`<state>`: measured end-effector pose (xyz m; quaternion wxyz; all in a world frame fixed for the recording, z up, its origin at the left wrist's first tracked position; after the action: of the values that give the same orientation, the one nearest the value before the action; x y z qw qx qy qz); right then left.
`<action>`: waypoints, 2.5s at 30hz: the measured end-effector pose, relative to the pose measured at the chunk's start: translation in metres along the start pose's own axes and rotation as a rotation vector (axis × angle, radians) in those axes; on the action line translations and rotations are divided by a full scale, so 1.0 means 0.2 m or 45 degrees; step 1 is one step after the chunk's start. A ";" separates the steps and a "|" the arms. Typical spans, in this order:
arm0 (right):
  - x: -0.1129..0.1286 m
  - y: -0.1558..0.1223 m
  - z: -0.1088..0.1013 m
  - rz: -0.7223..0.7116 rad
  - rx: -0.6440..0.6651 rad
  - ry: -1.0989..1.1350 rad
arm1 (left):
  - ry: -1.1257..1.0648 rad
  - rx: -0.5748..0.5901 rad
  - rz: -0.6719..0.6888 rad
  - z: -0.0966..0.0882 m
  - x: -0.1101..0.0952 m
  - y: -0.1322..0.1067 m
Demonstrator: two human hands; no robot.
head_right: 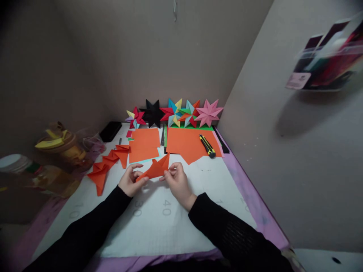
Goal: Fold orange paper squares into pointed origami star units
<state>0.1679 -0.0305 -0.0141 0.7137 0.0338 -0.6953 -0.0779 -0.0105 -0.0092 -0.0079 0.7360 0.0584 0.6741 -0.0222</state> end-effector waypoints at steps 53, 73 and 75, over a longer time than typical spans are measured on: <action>0.01 0.02 0.03 0.126 0.235 -0.116 | -0.093 0.050 -0.178 0.05 0.04 -0.02; 0.02 0.02 0.04 0.155 0.286 -0.214 | -0.049 -0.031 0.068 0.00 0.04 0.01; 0.03 0.02 0.04 0.156 0.281 -0.223 | -0.104 -0.057 0.043 0.00 0.05 0.02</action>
<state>0.1612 -0.0276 -0.0081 0.6456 0.0625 -0.7600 0.0401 -0.0096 -0.0048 -0.0179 0.7642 0.0521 0.6428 0.0029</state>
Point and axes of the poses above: each hand's wrist, its own y-axis towards the middle knuckle, its own z-axis out of the palm, x = y × z, the point moved 2 cm from there along y, towards the middle knuckle, and after that the axes turned 5 degrees about -y, right-handed, at the moved point
